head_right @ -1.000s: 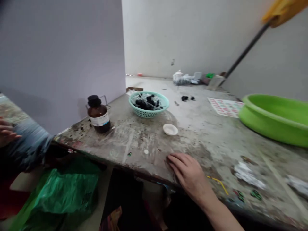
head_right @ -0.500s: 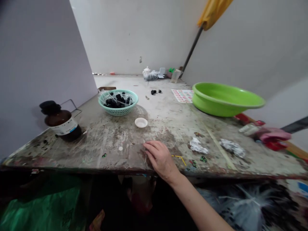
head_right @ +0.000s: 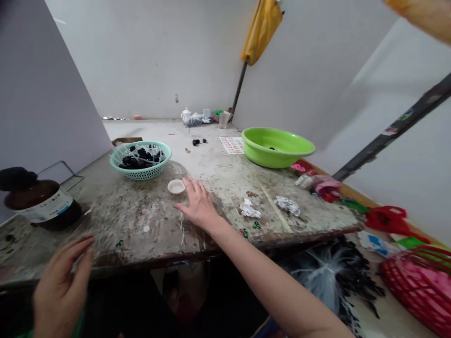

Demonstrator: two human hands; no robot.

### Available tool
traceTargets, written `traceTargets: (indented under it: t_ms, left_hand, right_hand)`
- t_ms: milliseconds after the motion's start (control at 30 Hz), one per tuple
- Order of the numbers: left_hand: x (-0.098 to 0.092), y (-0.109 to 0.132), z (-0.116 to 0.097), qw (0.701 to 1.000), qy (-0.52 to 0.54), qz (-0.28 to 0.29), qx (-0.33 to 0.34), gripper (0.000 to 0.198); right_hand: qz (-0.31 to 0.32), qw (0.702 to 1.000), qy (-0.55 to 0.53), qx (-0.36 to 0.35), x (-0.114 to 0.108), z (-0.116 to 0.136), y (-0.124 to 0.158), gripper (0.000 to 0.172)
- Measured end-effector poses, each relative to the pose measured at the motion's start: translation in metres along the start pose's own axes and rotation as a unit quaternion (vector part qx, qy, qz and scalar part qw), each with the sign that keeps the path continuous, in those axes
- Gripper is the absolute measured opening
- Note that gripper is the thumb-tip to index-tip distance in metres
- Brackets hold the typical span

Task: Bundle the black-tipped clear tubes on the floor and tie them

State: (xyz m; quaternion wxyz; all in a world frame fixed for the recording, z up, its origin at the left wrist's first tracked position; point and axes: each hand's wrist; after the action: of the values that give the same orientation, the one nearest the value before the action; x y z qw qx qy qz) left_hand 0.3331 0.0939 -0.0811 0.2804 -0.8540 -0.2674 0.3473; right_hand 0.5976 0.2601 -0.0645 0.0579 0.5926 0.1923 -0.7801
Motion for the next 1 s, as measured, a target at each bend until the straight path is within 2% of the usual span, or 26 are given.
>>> traceTargets:
  t_ms: [67, 133, 267, 367, 533, 733, 867, 1000]
  left_hand:
    - [0.029, -0.009, -0.002, 0.999, -0.007, 0.011, 0.051, 0.021]
    - [0.051, -0.015, 0.002, 0.997, -0.010, 0.023, 0.071, 0.022]
    - [0.073, -0.013, 0.016, 0.999, -0.020, 0.026, 0.023, 0.029]
    - [0.078, -0.008, 0.020, 0.999, -0.031, 0.019, -0.001, 0.032]
    - [0.078, -0.006, 0.015, 0.999, -0.039, 0.017, 0.018, 0.028]
    - [0.078, -0.005, 0.013, 0.999, -0.034, 0.018, 0.025, 0.023]
    - [0.078, -0.004, 0.011, 0.999, -0.026, 0.012, 0.027, 0.023]
    - [0.077, -0.005, 0.008, 0.999, -0.018, 0.013, 0.026, 0.022]
  right_hand:
    - [0.030, 0.999, 0.006, 0.026, 0.001, 0.000, -0.015, 0.087]
    - [0.048, 0.998, 0.002, 0.034, 0.004, 0.000, -0.028, 0.090]
    - [0.054, 0.998, -0.009, 0.024, 0.011, 0.002, -0.044, 0.092]
    - [0.048, 0.999, -0.015, 0.016, 0.015, 0.003, -0.052, 0.087]
    - [0.043, 0.999, -0.029, -0.003, 0.021, 0.001, -0.059, 0.077]
    - [0.033, 0.997, -0.036, -0.063, 0.022, 0.002, -0.053, 0.078]
    - [0.017, 0.985, -0.069, -0.158, 0.024, 0.020, -0.048, 0.075]
    - [0.019, 0.966, -0.114, -0.233, 0.025, 0.058, -0.052, 0.072]
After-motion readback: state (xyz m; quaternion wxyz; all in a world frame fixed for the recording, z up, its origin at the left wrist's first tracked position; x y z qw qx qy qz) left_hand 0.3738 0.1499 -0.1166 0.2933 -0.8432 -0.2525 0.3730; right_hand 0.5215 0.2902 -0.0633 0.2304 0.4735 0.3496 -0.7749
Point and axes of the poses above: each hand's wrist, its own y-axis away from the middle knuckle, its own x-axis out of the palm, z = x × y, and after that the axes turned 9 degrees about y, right-handed
